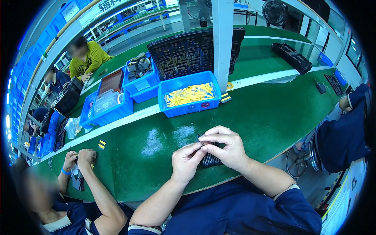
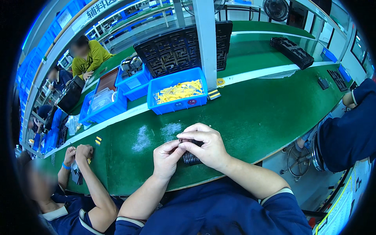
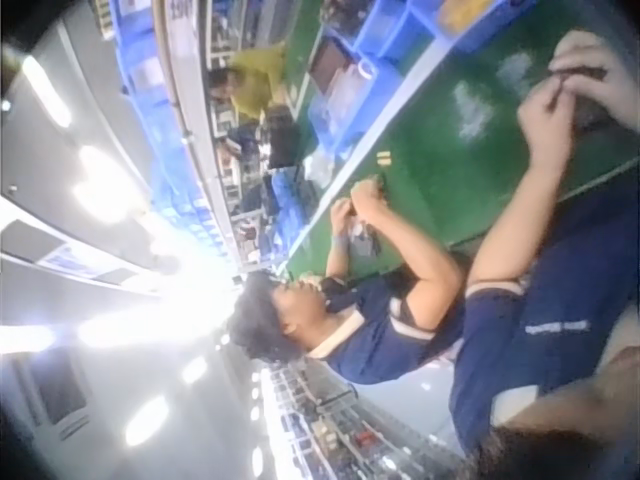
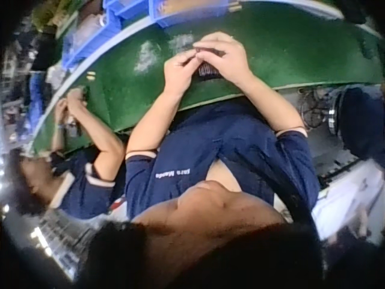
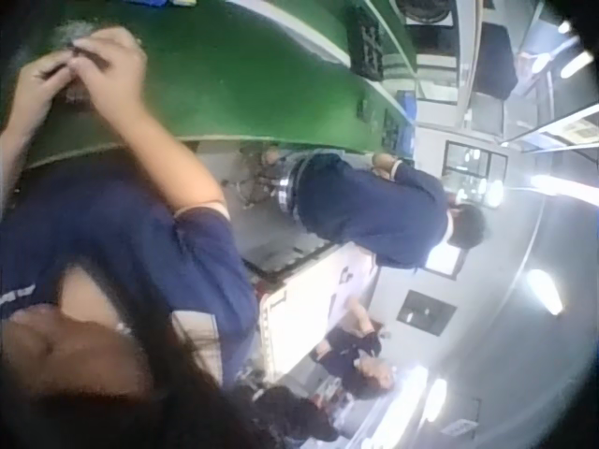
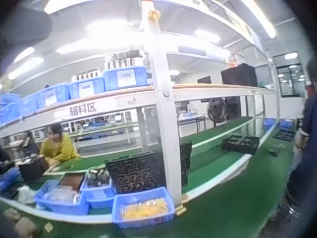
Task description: The person assembles small electronic components by hand at a factory workstation. They pick up black rectangular parts and insert yellow plastic pieces into slots on the components, then place the finished units into a black tray. The process is repetitive and involves handling small parts with precision.
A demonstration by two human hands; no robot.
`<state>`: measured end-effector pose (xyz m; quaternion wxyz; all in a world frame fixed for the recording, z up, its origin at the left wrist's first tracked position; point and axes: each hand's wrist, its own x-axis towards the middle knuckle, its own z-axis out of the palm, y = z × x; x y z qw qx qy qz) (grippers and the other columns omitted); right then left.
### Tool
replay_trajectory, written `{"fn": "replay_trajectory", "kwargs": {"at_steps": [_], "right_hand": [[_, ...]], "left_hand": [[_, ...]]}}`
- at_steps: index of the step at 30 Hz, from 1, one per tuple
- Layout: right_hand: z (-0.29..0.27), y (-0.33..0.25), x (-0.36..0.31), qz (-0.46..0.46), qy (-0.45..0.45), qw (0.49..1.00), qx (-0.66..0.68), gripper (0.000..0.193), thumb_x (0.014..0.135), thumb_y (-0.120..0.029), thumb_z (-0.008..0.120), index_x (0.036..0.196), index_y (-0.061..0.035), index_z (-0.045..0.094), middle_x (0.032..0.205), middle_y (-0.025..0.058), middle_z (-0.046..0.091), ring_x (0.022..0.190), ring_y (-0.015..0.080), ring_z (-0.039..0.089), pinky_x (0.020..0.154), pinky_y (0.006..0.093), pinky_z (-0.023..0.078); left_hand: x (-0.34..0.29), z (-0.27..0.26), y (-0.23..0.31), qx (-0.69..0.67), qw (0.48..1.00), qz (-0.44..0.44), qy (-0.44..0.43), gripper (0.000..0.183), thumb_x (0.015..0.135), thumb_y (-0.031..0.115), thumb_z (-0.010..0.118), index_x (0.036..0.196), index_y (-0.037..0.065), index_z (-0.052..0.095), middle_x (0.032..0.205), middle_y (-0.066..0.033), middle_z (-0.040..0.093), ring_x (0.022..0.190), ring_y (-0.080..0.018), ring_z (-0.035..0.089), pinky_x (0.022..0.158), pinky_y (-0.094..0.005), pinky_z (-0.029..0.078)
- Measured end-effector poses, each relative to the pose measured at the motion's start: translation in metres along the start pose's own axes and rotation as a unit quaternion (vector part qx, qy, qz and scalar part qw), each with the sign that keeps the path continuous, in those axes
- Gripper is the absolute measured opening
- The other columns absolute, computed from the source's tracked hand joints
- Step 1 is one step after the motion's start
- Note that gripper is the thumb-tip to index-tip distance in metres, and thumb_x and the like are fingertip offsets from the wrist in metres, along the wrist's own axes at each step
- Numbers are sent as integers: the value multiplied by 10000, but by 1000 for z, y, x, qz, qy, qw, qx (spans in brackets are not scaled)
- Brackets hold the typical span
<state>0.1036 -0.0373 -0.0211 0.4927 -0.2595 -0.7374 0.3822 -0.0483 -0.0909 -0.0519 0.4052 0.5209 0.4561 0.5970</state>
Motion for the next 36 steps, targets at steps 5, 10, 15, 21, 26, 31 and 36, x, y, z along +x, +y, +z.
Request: {"fn": "replay_trajectory", "kwargs": {"at_steps": [5, 10, 15, 21, 26, 31, 36], "right_hand": [[-2, 1, 0, 12, 5, 1000, -1, 207, 765, -41, 724, 970, -25, 717, 916, 92, 659, 832, 177, 638, 732, 287, 517], [-1, 2, -1, 21, 3, 999, 25, 198, 771, -43, 722, 967, -20, 716, 915, 95, 658, 836, 179, 637, 734, 283, 517], [1, 1, -1, 18, 2, 1000, 8, 193, 773, -45, 722, 965, -27, 719, 917, 95, 658, 837, 180, 636, 734, 284, 517], [3, 3, -1, 12, 25, 999, 20, 178, 759, -41, 734, 937, -36, 727, 904, 88, 656, 834, 177, 636, 732, 281, 516], [3, 3, -2, 2, 41, 999, 7, 134, 744, -35, 746, 877, -37, 728, 881, 81, 655, 826, 168, 635, 726, 280, 517], [3, 3, -3, 9, 46, 999, 23, 112, 733, -33, 754, 840, -35, 721, 874, 83, 654, 820, 163, 633, 726, 277, 514], [2, 6, -3, 10, 37, 999, 34, 147, 730, -22, 746, 873, -27, 710, 894, 95, 650, 816, 169, 629, 739, 280, 510]], "left_hand": [[-2, 0, -2, -12, 1000, -18, 8, 182, 868, 40, 670, 1038, -24, 685, 958, -91, 691, 865, -119, 636, 767, -238, 512], [-3, 2, -2, -100, 994, -48, 16, 170, 875, 16, 653, 1035, -39, 670, 986, -98, 680, 881, -127, 634, 785, -245, 518], [-2, 1, -2, -61, 998, -26, 9, 151, 875, 8, 650, 1016, -40, 669, 986, -96, 673, 864, -122, 631, 764, -239, 515], [-2, 1, -5, -58, 998, -27, 12, 145, 863, 13, 667, 999, -35, 676, 953, -86, 676, 825, -108, 625, 729, -230, 513], [-2, 0, -7, -44, 998, -44, 19, 144, 855, 29, 684, 986, -31, 683, 916, -73, 679, 794, -93, 617, 703, -224, 511], [-2, 0, -5, -55, 997, -53, 17, 146, 857, 34, 685, 987, -32, 681, 921, -69, 679, 800, -90, 616, 712, -222, 509], [-3, 5, 1, -97, 994, -36, 19, 144, 875, 27, 661, 999, -45, 671, 939, -71, 679, 854, -107, 627, 750, -233, 512]]}}
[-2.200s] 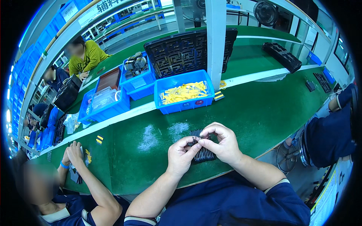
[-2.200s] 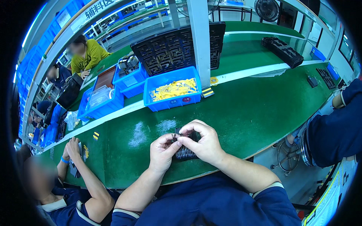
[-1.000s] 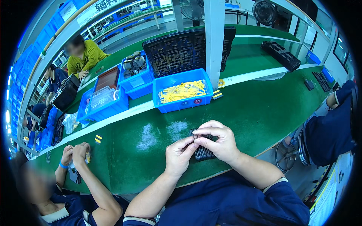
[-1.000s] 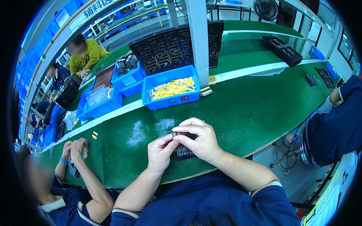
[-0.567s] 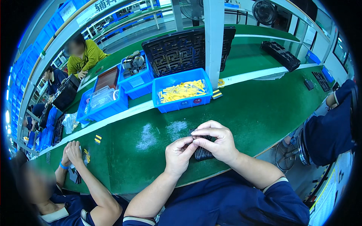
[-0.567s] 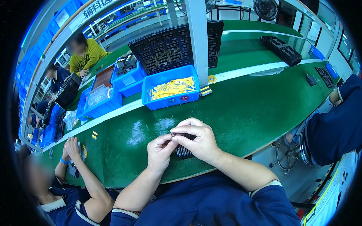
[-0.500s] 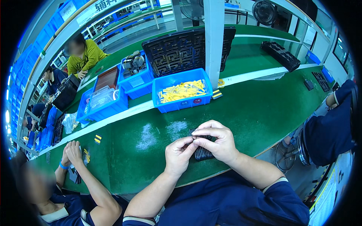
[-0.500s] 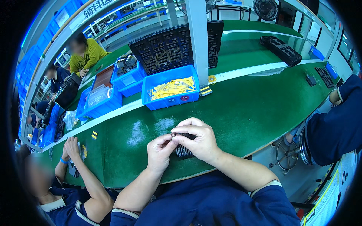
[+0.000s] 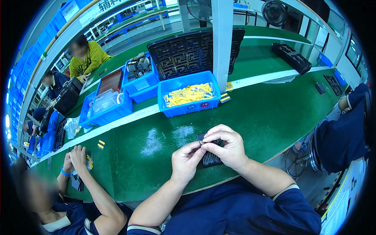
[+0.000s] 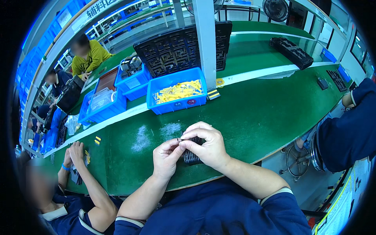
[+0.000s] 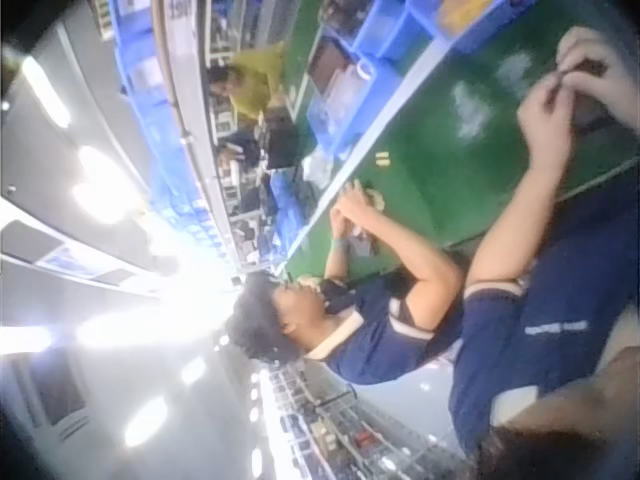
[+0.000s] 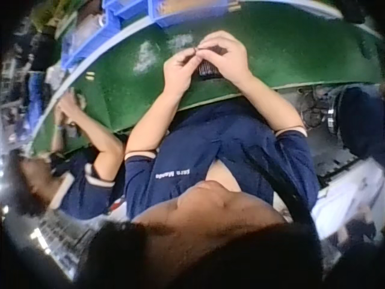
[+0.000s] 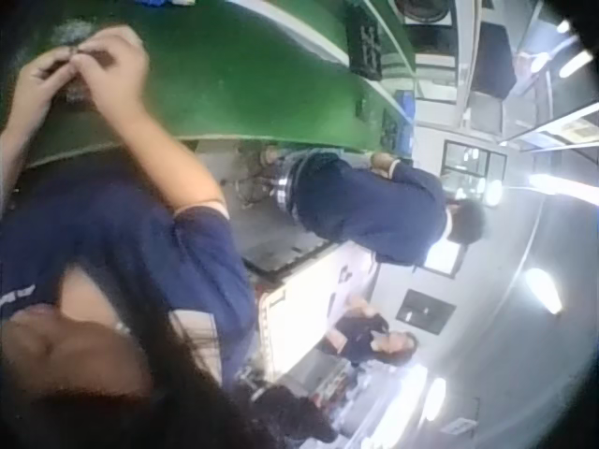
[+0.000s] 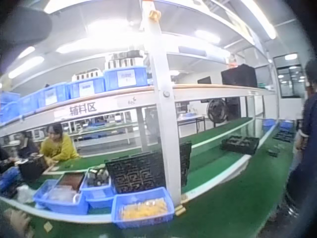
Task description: The person assembles small electronic components by hand at a factory workstation. They pick up black rectangular parts and insert yellow plastic pieces into slots on the components, then place the finished units into a black tray. The process is repetitive and involves handling small parts with precision.
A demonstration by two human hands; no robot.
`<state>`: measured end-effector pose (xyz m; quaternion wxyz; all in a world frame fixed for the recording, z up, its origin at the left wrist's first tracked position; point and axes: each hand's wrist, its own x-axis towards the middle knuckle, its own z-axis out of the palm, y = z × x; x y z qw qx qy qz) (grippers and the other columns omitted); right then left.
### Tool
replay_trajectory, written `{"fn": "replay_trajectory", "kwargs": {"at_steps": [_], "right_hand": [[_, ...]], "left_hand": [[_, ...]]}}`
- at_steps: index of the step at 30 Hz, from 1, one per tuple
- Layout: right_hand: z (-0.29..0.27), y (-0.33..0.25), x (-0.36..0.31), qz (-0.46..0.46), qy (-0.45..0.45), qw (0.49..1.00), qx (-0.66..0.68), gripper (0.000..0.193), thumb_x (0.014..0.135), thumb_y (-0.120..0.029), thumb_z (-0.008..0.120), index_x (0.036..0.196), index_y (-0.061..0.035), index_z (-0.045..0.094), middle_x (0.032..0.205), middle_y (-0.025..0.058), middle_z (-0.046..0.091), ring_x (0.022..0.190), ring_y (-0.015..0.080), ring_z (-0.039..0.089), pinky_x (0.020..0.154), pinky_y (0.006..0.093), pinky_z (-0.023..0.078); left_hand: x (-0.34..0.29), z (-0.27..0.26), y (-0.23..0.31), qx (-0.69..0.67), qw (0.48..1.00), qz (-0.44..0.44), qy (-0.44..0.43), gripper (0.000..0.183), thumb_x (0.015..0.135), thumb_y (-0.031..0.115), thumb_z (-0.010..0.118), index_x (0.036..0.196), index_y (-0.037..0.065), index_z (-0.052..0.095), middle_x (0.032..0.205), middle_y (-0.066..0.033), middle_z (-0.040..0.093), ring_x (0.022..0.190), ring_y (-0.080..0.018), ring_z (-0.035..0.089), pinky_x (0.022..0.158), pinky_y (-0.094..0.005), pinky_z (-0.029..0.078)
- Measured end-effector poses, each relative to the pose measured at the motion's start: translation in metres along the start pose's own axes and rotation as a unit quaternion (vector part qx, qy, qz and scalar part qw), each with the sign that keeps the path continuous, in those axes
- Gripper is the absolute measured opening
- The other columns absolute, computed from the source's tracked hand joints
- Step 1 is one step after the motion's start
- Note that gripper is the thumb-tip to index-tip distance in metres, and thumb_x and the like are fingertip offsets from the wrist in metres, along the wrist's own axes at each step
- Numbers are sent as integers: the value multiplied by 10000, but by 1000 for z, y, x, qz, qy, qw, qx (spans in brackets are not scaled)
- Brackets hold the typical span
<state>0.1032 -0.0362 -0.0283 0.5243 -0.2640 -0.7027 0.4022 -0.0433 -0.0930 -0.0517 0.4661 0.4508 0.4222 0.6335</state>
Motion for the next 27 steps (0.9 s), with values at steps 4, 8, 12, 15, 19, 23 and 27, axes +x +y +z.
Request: {"fn": "replay_trajectory", "kwargs": {"at_steps": [4, 8, 12, 15, 19, 23, 27], "right_hand": [[4, -5, 2, 20, -14, 1000, 13, 176, 753, -10, 711, 929, -16, 703, 933, 101, 643, 820, 171, 623, 748, 286, 508], [4, -7, 4, -4, -50, 999, -9, 202, 766, -3, 697, 967, -9, 705, 955, 101, 640, 843, 164, 621, 759, 281, 503], [2, -10, 5, 15, -61, 998, -7, 201, 764, -18, 709, 965, -20, 712, 947, 100, 651, 852, 172, 627, 766, 286, 504], [3, -2, 6, -25, -52, 998, -24, 185, 763, -34, 724, 947, -28, 717, 939, 98, 663, 857, 181, 631, 770, 295, 504], [4, -3, 4, -15, -41, 999, -16, 173, 757, -47, 737, 929, -34, 719, 935, 93, 669, 859, 186, 632, 767, 301, 504], [5, -6, 2, -16, -27, 999, -22, 154, 755, -42, 737, 907, -35, 716, 921, 92, 669, 851, 185, 633, 752, 296, 504], [6, -6, 1, -21, -15, 999, -19, 131, 747, -30, 740, 875, -34, 712, 905, 94, 669, 842, 185, 633, 741, 293, 504]], "left_hand": [[-1, 2, -2, -12, 1000, 16, 6, 145, 888, 28, 642, 1011, -43, 670, 932, -68, 686, 863, -111, 636, 753, -243, 521], [-1, -2, -5, 125, 991, 49, 3, 162, 886, 50, 641, 1028, -19, 675, 907, -85, 700, 821, -121, 654, 726, -251, 523], [-1, -4, -2, 222, 971, 93, -3, 177, 877, 75, 648, 1032, -6, 675, 892, -126, 701, 784, -147, 669, 692, -264, 518], [-1, -2, 0, 239, 966, 102, 1, 175, 874, 83, 652, 1022, -8, 675, 874, -140, 696, 759, -158, 668, 668, -270, 511], [-2, 0, 6, 246, 966, 77, 5, 154, 872, 84, 658, 992, -10, 678, 844, -122, 696, 726, -138, 652, 648, -261, 505], [-1, -4, -2, 200, 977, 71, 6, 131, 873, 81, 661, 968, -7, 682, 808, -88, 690, 699, -102, 621, 631, -246, 494], [-2, -2, -1, 192, 979, 72, 11, 119, 874, 76, 661, 958, -5, 684, 786, -64, 682, 685, -81, 599, 614, -237, 483]]}}
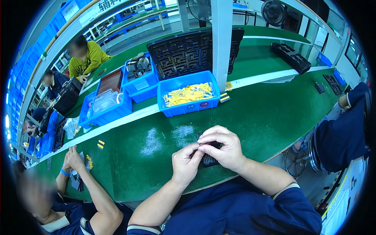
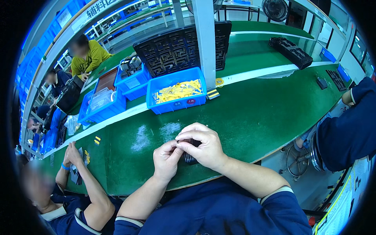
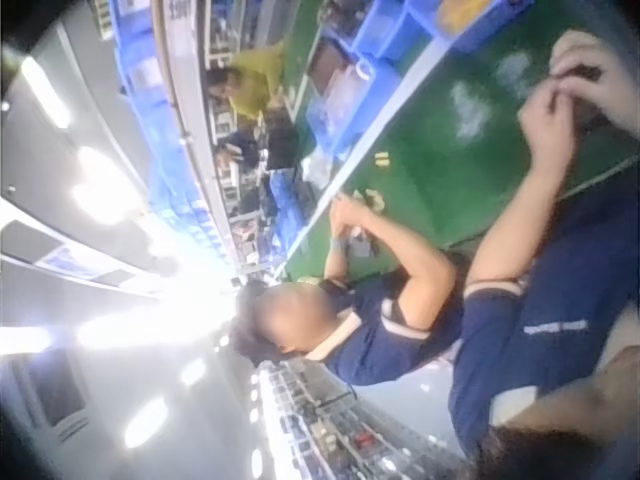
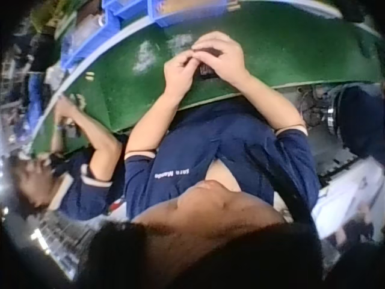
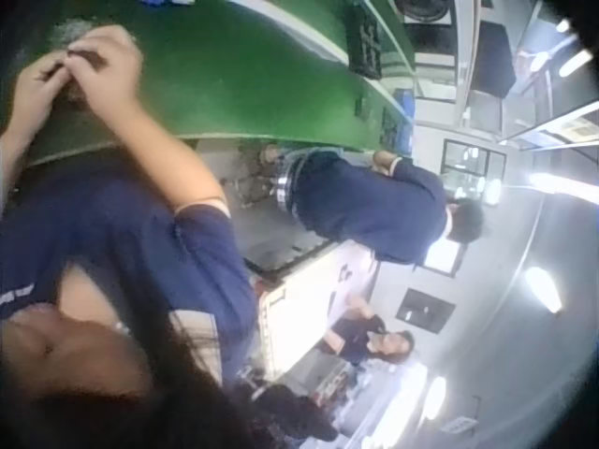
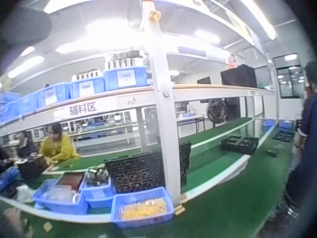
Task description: The person assembles small electronic components by hand at a factory workstation. They pick up black rectangular parts and insert yellow plastic pieces into slots on the components, then place the finished units into a black tray. The process is repetitive and involves handling small parts with precision.
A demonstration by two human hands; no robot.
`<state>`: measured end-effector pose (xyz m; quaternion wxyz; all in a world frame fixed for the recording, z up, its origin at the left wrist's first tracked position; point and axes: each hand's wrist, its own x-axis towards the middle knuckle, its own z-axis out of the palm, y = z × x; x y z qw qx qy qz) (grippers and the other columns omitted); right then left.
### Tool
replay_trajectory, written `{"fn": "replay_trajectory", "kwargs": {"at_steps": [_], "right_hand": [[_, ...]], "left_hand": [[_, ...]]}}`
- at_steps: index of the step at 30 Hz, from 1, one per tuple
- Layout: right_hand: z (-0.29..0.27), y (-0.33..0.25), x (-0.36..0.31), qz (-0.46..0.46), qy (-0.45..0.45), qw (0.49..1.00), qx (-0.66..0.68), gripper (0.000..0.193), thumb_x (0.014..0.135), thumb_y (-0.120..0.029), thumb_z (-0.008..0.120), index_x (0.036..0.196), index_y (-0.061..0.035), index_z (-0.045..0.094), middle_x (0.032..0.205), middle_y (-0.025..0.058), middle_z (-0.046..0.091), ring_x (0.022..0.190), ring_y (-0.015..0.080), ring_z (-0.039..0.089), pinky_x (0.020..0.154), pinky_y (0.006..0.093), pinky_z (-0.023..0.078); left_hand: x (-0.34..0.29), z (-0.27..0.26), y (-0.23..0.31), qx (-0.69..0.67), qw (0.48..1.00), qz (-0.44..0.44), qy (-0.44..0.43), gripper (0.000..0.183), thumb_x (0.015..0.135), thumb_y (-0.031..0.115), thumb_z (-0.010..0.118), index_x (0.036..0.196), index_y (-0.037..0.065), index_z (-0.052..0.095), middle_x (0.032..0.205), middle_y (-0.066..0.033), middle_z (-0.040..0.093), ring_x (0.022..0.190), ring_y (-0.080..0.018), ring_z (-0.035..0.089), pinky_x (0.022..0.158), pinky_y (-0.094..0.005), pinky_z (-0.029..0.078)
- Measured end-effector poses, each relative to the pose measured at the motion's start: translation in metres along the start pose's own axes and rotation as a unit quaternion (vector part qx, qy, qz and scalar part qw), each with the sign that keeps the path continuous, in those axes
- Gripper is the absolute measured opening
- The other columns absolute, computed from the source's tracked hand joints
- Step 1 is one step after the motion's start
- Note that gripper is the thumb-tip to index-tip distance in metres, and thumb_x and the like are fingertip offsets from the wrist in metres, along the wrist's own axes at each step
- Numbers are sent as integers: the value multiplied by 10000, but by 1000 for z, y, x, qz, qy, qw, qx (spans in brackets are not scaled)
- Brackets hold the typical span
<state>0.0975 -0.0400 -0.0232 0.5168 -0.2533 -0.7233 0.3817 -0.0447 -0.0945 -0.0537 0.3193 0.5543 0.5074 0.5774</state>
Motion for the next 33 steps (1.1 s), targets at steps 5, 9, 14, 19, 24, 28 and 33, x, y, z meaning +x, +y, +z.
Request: {"fn": "replay_trajectory", "kwargs": {"at_steps": [5, 9, 14, 19, 24, 28, 33], "right_hand": [[0, 2, 0, -9, 1, 1000, 10, 116, 737, -7, 734, 848, -29, 704, 890, 87, 653, 808, 175, 631, 708, 287, 510], [1, 4, -1, -21, 3, 1000, 18, 113, 733, 0, 733, 838, -26, 700, 884, 81, 646, 787, 168, 628, 688, 280, 510], [1, 4, -2, -2, -4, 1000, 18, 141, 736, -29, 751, 870, -31, 707, 894, 85, 650, 822, 172, 624, 727, 286, 504], [-4, 0, -7, 11, 8, 1000, -5, 587, 727, -88, 783, 1252, -17, 531, 1136, 129, 579, 972, 198, 593, 860, 326, 485], [-28, -3, -47, -41, 75, 982, -167, 895, 673, -162, 821, 1396, 42, 334, 1146, 186, 565, 947, 261, 600, 837, 359, 493], [-28, -7, -72, -131, -25, 942, -308, 969, 657, -211, 831, 1389, 102, 279, 962, 195, 635, 801, 310, 637, 731, 382, 527], [-17, -11, -68, -134, -8, 928, -346, 951, 664, -289, 818, 1367, 108, 315, 1001, 213, 614, 808, 314, 634, 723, 373, 522]], "left_hand": [[0, -1, 0, -13, 1000, -8, -8, 110, 874, 64, 656, 955, -5, 686, 780, -48, 678, 680, -63, 585, 604, -225, 475], [0, -1, -5, -22, 1000, -14, -7, 114, 876, 64, 655, 962, -4, 687, 785, -42, 679, 684, -60, 583, 607, -220, 474], [0, -2, -9, -52, 998, -17, -11, 128, 880, 75, 657, 974, -7, 686, 817, -46, 683, 713, -68, 593, 638, -224, 485], [1, 1, -3, -171, 984, -40, -30, 167, 884, 55, 649, 1031, -22, 661, 956, -69, 678, 831, -92, 622, 744, -236, 510], [-2, -4, -4, -134, 984, -89, -76, 227, 907, 11, 574, 1129, -35, 582, 1078, -135, 652, 1010, -185, 623, 924, -314, 477], [-9, 1, 11, -171, 975, -120, -74, 395, 901, 7, 571, 1283, -36, 478, 1208, -139, 576, 1127, -186, 551, 993, -322, 415], [-30, 10, 15, -232, 966, -90, -68, 662, 891, -18, 495, 1463, 0, 162, 1435, -215, 328, 1346, -275, 338, 1108, -394, 270]]}}
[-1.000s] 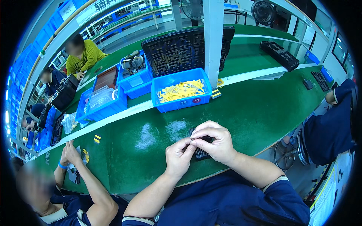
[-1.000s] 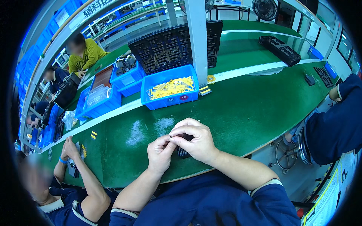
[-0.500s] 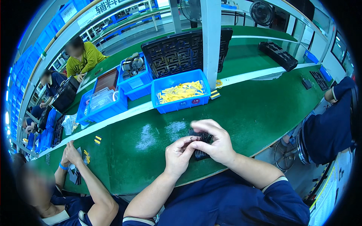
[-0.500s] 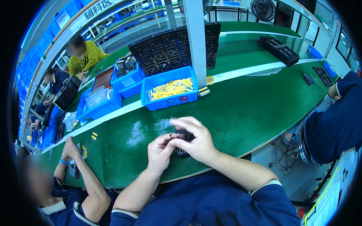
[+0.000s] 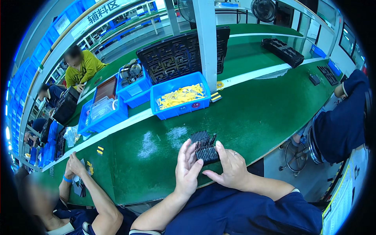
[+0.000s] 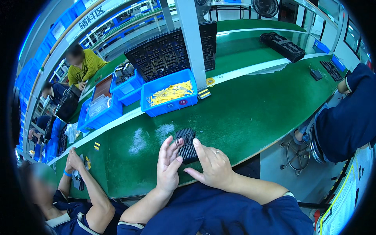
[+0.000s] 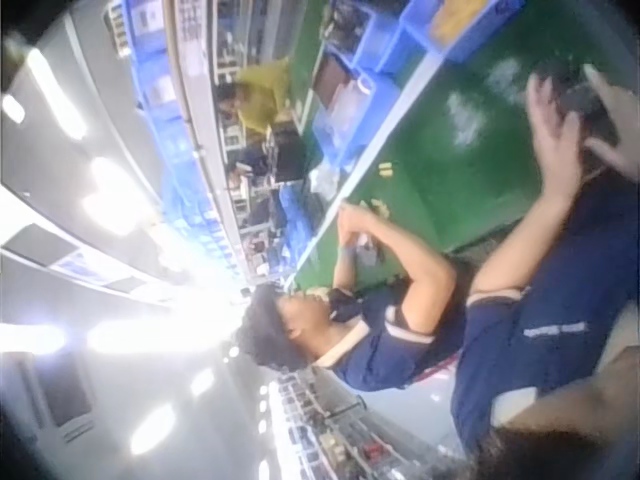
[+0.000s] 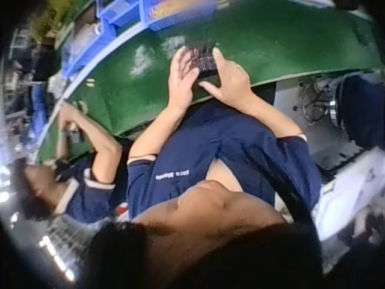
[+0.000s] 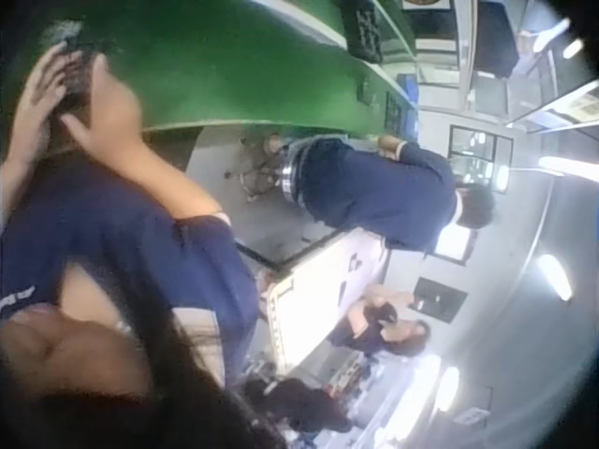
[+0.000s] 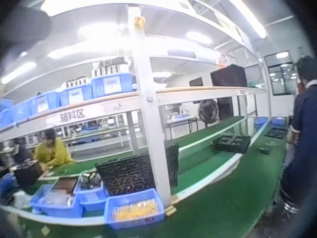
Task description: The person assembles small electronic components by hand at a factory workstation. They pick up black rectangular parts and insert yellow plastic pieces into slots on the components, then place the finished units into a black tray. The process is repetitive and involves handling small parts with precision.
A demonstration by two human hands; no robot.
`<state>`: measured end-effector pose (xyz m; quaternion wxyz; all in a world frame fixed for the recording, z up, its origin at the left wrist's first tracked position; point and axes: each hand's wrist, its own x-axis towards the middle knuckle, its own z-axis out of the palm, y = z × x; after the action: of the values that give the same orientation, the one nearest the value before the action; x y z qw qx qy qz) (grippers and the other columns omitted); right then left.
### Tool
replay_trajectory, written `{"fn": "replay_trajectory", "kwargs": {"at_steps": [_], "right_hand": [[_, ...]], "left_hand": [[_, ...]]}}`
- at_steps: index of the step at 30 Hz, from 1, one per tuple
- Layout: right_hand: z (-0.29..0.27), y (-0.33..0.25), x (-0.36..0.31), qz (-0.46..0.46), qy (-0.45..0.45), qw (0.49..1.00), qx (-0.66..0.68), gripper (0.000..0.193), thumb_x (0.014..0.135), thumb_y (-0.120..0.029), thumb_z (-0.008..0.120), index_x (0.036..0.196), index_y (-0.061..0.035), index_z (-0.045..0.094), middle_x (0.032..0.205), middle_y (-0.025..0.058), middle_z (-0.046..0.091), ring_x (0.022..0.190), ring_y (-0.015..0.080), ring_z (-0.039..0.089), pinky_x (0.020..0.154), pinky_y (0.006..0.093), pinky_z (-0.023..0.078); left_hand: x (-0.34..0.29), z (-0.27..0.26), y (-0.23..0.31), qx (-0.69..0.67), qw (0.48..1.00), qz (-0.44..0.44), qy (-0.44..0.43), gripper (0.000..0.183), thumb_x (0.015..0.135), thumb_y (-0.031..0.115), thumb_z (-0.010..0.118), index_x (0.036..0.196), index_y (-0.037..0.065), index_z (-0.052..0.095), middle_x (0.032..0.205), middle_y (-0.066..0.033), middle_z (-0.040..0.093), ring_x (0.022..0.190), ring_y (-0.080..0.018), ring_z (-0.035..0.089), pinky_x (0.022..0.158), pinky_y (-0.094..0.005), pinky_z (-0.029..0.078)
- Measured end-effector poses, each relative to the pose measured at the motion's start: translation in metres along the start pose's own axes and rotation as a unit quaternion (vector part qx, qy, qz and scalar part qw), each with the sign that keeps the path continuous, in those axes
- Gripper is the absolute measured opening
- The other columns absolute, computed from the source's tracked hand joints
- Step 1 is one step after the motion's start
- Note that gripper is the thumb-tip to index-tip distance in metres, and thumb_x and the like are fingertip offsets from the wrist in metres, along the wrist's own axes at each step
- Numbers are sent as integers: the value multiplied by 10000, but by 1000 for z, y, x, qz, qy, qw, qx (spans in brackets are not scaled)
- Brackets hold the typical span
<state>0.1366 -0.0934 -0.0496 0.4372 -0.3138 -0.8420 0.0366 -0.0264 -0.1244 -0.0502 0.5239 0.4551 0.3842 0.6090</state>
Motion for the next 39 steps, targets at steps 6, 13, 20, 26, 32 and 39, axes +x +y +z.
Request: {"fn": "replay_trajectory", "kwargs": {"at_steps": [6, 13, 20, 26, 32, 39], "right_hand": [[0, 12, -6, 60, 28, 997, -43, 944, 677, -265, 801, 1381, 107, 294, 1014, 215, 602, 828, 318, 624, 722, 374, 515], [-19, 29, 7, 191, 3, 979, 75, 976, 680, -199, 780, 1446, 18, 217, 1014, 226, 598, 902, 363, 615, 789, 404, 505], [-6, 41, 22, 403, -87, 783, 465, 942, 763, -146, 747, 1485, -15, 157, 976, 175, 622, 821, 170, 609, 732, 304, 510], [13, 44, 35, 452, -251, 689, 507, 988, 814, -287, 733, 1494, -11, 71, 938, 122, 595, 717, 131, 564, 535, 256, 472], [-9, 58, 40, 371, -319, 765, 418, 1000, 807, -397, 729, 1491, -17, 106, 1241, 211, 465, 763, 188, 597, 615, 278, 538], [-77, 177, 59, 270, -199, 927, 167, 595, 763, -401, 709, 1190, -2, 594, 1134, 188, 618, 1052, 316, 596, 915, 378, 480]], "left_hand": [[-4, 35, -10, -32, 999, 2, -21, 789, 869, -44, 493, 1495, 27, 18, 1509, -242, 201, 1389, -284, 262, 1134, -393, 204], [7, 31, 12, 395, 909, 78, -102, 849, 755, 34, 654, 1462, 8, 184, 1466, -229, 313, 1397, -324, 277, 1128, -494, 185], [44, 10, 28, 695, 662, 218, -174, 605, 591, 126, 775, 1131, 23, 524, 1152, -194, 566, 1140, -357, 525, 1060, -550, 287], [35, -4, 57, 696, 676, 92, -224, 271, 690, 114, 717, 884, 9, 561, 763, -136, 607, 701, -338, 603, 665, -416, 500], [23, -12, 49, 702, 674, 92, -213, 349, 648, 170, 785, 869, 14, 565, 785, -160, 617, 735, -341, 612, 673, -414, 498], [16, -10, 61, 660, 718, -1, -219, 494, 641, 176, 794, 1022, -16, 545, 940, -247, 580, 901, -436, 554, 798, -475, 458]]}}
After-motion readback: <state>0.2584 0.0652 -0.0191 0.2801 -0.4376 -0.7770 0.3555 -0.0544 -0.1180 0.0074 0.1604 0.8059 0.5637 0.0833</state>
